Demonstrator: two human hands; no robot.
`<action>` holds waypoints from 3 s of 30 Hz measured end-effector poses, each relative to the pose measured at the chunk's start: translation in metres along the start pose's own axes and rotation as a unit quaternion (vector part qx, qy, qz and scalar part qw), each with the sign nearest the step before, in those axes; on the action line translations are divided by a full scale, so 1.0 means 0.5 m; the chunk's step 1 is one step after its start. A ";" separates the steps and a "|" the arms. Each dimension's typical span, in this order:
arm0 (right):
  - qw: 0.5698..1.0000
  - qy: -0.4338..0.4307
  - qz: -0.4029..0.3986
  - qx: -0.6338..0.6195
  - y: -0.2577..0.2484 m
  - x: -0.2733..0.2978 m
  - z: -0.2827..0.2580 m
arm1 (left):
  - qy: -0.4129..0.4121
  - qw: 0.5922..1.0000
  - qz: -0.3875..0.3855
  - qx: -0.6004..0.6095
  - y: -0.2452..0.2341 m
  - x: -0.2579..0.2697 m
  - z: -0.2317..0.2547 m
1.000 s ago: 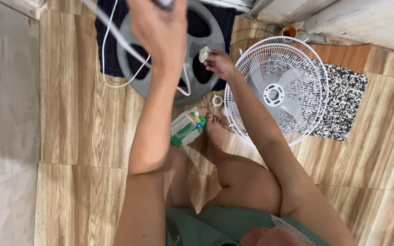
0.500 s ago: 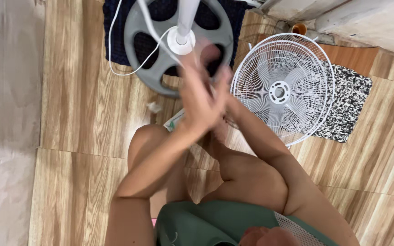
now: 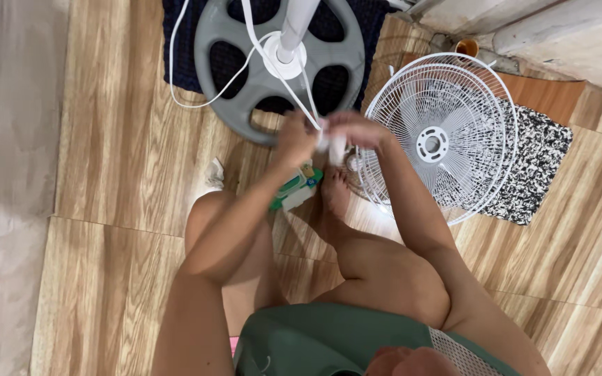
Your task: The person wipes the interior of a grey fan base with a white cloth, then wipes the white metal fan cage and the fan blades. The person handles the fan parts one at a time while sitting on the floor.
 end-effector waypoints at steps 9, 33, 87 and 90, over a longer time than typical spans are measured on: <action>0.843 -0.317 0.433 -0.026 -0.086 -0.121 -0.106 | 0.136 0.949 0.252 -0.132 -0.041 -0.245 -0.001; 0.800 -0.432 0.113 -0.400 0.080 -0.243 -0.084 | -0.140 0.882 -0.104 0.438 -0.121 -0.377 -0.197; 0.771 -0.272 0.281 0.503 0.228 -0.428 -0.053 | 0.020 0.858 -0.058 0.510 -0.216 -0.246 0.093; 0.761 -0.214 0.234 0.566 0.222 -0.452 -0.080 | 0.006 0.867 -0.047 0.496 -0.217 -0.241 0.095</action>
Point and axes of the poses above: each hand's wrist, its own x-axis away from the middle knuckle, its own y-axis out of the palm, z = x × y, the point moved 1 cm from there along -x, towards the middle knuckle, and after that the axes turned 7 degrees about -x, right-handed, at the moved point
